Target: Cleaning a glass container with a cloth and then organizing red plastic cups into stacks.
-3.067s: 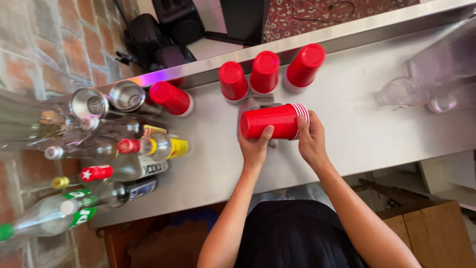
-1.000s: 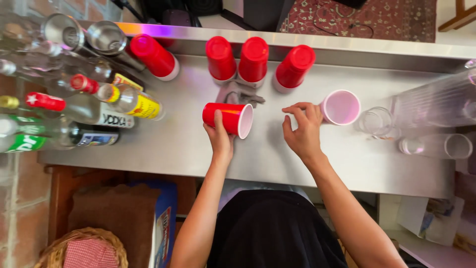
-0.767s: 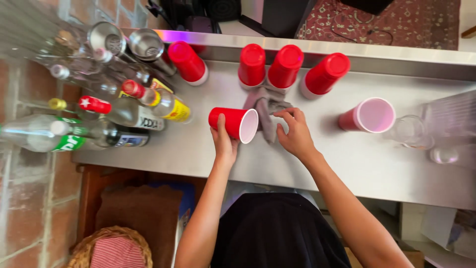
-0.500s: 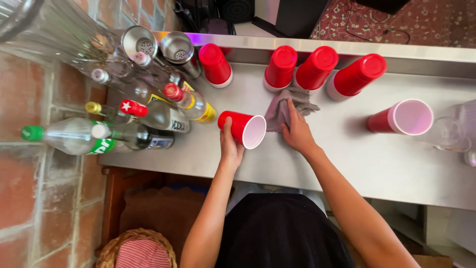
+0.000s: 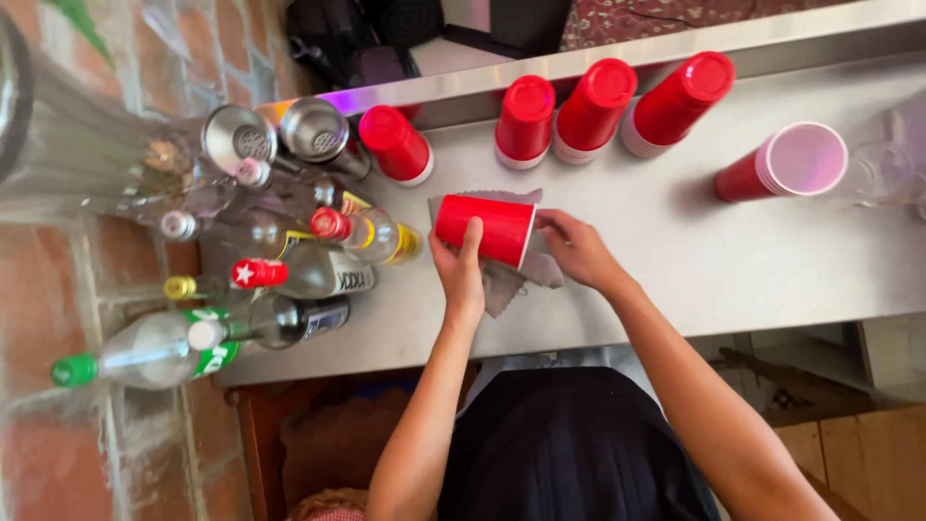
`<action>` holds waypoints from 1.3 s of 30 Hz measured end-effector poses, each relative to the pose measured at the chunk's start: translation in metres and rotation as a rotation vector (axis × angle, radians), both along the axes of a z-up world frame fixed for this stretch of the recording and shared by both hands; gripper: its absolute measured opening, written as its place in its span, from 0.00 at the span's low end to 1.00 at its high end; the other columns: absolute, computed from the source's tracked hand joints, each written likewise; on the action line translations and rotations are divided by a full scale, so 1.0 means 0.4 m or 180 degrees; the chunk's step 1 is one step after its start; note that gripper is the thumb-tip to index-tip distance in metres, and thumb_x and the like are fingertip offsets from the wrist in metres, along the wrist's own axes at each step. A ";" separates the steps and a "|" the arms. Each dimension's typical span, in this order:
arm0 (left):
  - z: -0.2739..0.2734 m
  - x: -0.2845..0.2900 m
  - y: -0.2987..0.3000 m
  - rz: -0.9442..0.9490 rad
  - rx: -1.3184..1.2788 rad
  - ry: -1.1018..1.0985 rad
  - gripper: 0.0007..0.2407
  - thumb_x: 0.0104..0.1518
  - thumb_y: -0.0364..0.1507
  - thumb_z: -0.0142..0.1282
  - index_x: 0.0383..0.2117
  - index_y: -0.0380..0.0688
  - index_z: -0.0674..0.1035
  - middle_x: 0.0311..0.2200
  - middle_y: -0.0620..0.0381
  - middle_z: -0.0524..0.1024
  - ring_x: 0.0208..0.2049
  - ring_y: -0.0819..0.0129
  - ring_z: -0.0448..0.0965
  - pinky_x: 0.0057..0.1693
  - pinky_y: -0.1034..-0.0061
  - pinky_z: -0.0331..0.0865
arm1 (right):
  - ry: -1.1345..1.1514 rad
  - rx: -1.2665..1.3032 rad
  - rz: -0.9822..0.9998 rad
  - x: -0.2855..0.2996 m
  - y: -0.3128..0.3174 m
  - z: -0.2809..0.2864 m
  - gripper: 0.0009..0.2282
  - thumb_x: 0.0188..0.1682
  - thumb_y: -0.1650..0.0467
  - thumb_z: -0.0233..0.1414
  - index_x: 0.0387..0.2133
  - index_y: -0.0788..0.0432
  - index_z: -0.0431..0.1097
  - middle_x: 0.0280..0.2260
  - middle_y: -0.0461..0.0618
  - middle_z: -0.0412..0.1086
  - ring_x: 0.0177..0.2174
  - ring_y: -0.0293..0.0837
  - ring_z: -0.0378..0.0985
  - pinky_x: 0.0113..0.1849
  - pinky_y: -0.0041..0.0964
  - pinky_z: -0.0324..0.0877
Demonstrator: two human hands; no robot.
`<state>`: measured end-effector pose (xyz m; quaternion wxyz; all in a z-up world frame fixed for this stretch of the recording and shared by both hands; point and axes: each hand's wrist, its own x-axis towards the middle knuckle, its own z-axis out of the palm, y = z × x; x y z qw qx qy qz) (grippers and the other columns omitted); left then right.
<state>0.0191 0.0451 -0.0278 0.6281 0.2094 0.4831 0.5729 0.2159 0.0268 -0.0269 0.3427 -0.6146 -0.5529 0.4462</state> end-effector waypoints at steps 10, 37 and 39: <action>0.077 0.202 0.006 -0.0819 0.0481 0.0757 0.37 0.48 0.31 0.71 0.63 0.40 0.58 0.54 0.46 0.70 0.53 0.63 0.75 0.56 0.69 0.74 | -0.0121 0.0286 -0.1242 0.216 -0.088 0.141 0.09 0.54 0.77 0.51 0.46 0.61 0.73 0.40 0.49 0.78 0.37 0.42 0.78 0.39 0.35 0.72; -0.246 0.732 -0.029 -0.0406 -0.0389 0.2055 0.19 0.64 0.39 0.51 0.51 0.33 0.75 0.44 0.46 0.79 0.44 0.62 0.78 0.52 0.69 0.73 | -0.0163 0.0844 -0.0224 0.792 -0.107 0.099 0.09 0.50 0.75 0.54 0.43 0.64 0.69 0.35 0.59 0.75 0.35 0.58 0.78 0.37 0.46 0.71; -0.261 0.719 -0.030 0.0085 -0.0716 0.1302 0.17 0.62 0.36 0.53 0.49 0.34 0.73 0.42 0.51 0.77 0.42 0.66 0.76 0.49 0.72 0.72 | -0.0716 -0.0034 -0.0419 0.792 -0.115 0.079 0.10 0.53 0.73 0.56 0.36 0.68 0.63 0.29 0.63 0.72 0.28 0.61 0.73 0.33 0.48 0.67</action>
